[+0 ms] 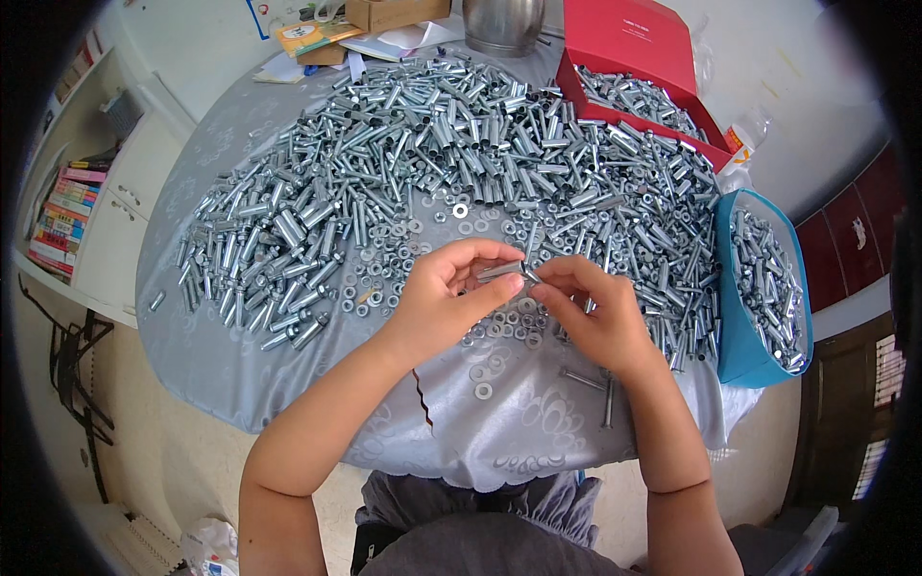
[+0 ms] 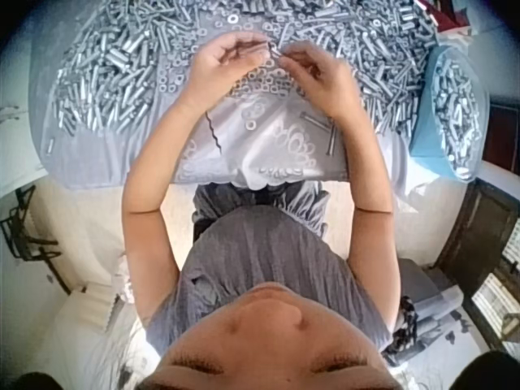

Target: The person repeatedly picks up metal bolts and washers from a large pile on a table. They insert the washers onto the bolts by hand and place the assembled units into a blue container. The task involves continuous manual handling of small hardware components.

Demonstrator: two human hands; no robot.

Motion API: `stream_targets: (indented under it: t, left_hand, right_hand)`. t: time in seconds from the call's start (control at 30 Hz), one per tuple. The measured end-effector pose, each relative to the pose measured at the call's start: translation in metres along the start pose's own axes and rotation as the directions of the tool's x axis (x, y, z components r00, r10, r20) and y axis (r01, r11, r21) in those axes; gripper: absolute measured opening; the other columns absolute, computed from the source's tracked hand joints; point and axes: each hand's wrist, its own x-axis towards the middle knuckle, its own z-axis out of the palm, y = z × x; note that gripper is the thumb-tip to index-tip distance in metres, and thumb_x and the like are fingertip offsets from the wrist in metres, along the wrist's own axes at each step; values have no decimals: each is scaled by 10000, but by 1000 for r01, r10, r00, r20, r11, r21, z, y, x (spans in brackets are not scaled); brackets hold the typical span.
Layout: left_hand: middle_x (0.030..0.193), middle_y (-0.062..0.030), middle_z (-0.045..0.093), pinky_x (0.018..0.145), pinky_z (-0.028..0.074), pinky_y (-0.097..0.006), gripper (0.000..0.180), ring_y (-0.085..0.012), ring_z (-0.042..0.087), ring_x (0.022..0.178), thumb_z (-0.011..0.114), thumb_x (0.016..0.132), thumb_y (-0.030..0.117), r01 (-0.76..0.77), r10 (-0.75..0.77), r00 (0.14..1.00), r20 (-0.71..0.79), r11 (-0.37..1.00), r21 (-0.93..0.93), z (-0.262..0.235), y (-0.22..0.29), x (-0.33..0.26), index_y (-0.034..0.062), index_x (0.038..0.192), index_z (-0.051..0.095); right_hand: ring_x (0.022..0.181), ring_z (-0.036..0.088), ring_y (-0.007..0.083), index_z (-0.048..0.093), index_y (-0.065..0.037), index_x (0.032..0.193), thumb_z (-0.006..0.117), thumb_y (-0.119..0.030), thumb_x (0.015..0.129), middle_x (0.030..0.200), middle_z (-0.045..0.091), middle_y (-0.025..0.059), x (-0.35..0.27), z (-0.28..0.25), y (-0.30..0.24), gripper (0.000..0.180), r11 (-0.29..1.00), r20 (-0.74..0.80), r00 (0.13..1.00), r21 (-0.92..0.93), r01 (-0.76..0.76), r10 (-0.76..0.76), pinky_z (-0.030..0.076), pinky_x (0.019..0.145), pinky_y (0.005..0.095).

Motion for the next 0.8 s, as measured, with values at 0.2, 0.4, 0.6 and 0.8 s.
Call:
stream_targets:
  t: [0.2, 0.4, 0.6, 0.8]
  left_hand:
    - [989, -47, 582, 695, 437, -198, 260, -65, 540, 849, 639, 792, 88, -47, 48, 999, -12, 996, 77, -2, -4, 1, -1, 1023, 559]
    - [963, -15, 575, 679, 416, -188, 255, -64, 526, 854, 661, 773, 108, -95, 100, 995, -22, 983, 157, -3, -7, 1, 27, 1000, 576]
    - [789, -7, 537, 564, 395, -220, 220, -84, 501, 634, 676, 725, 90, -134, 171, 984, -54, 901, 413, -2, -6, -1, 31, 924, 603]
    - [700, -72, 482, 472, 383, -276, 189, -165, 485, 533, 677, 693, 138, -373, 457, 871, 182, 371, 850, 0, 0, -2, 20, 782, 559]
  right_hand:
    - [571, 601, 156, 578, -18, 920, 629, -88, 779, 746, 641, 101, 0, -1, 2, 166, 999, -23, 999, -27, 24, -24, 465, 521, 253]
    - [575, 606, 181, 585, -29, 914, 630, -100, 777, 750, 640, 101, 0, -1, 2, 161, 998, -46, 998, -56, 34, -37, 464, 515, 262]
    - [616, 598, 202, 600, -32, 876, 655, -90, 744, 770, 632, 95, 2, -3, -1, 154, 987, -73, 993, -138, 85, -96, 464, 535, 277]
    - [692, 575, 232, 613, -38, 841, 700, -37, 667, 784, 619, 83, 4, -6, -1, 194, 941, -75, 946, -153, 302, -316, 451, 610, 304]
